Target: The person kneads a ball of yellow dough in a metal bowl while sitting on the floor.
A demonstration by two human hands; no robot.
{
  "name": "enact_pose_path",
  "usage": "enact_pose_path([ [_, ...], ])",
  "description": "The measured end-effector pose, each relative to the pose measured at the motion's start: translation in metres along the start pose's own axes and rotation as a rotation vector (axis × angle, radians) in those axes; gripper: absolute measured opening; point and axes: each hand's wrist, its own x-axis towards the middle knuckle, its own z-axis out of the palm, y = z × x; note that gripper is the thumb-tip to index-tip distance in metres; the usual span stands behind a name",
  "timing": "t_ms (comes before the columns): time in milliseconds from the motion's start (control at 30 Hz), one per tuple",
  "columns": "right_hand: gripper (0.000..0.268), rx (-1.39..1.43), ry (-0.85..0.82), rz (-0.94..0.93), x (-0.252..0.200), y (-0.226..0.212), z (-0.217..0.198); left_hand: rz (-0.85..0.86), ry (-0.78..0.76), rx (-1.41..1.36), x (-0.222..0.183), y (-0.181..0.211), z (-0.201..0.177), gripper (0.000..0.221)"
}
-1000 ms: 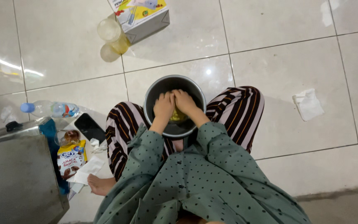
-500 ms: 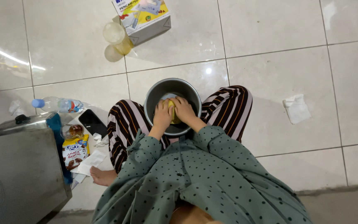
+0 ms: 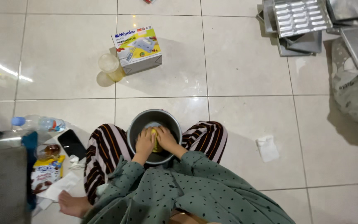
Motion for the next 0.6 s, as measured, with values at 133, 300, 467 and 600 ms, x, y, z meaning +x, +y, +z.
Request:
enact_pose_path([
  [133,0.047,0.011,-0.028,0.007,0.011,0.010,0.003,0.003,-0.005,0.072,0.013,-0.010,0.014,0.045],
  [300,0.050,0.060,-0.011,-0.017,0.024,0.024,-0.003,-0.087,-0.123,0.066,0.030,0.011,-0.006,0.044],
  [467,0.049,0.088,-0.003,-0.017,0.030,0.030,0.005,-0.064,0.052,0.012,0.037,-0.007,0.045,0.040],
  [600,0.048,0.111,0.104,-0.135,0.033,0.044,0.020,-0.126,-0.021,-0.251,0.042,-0.007,0.026,0.046],
])
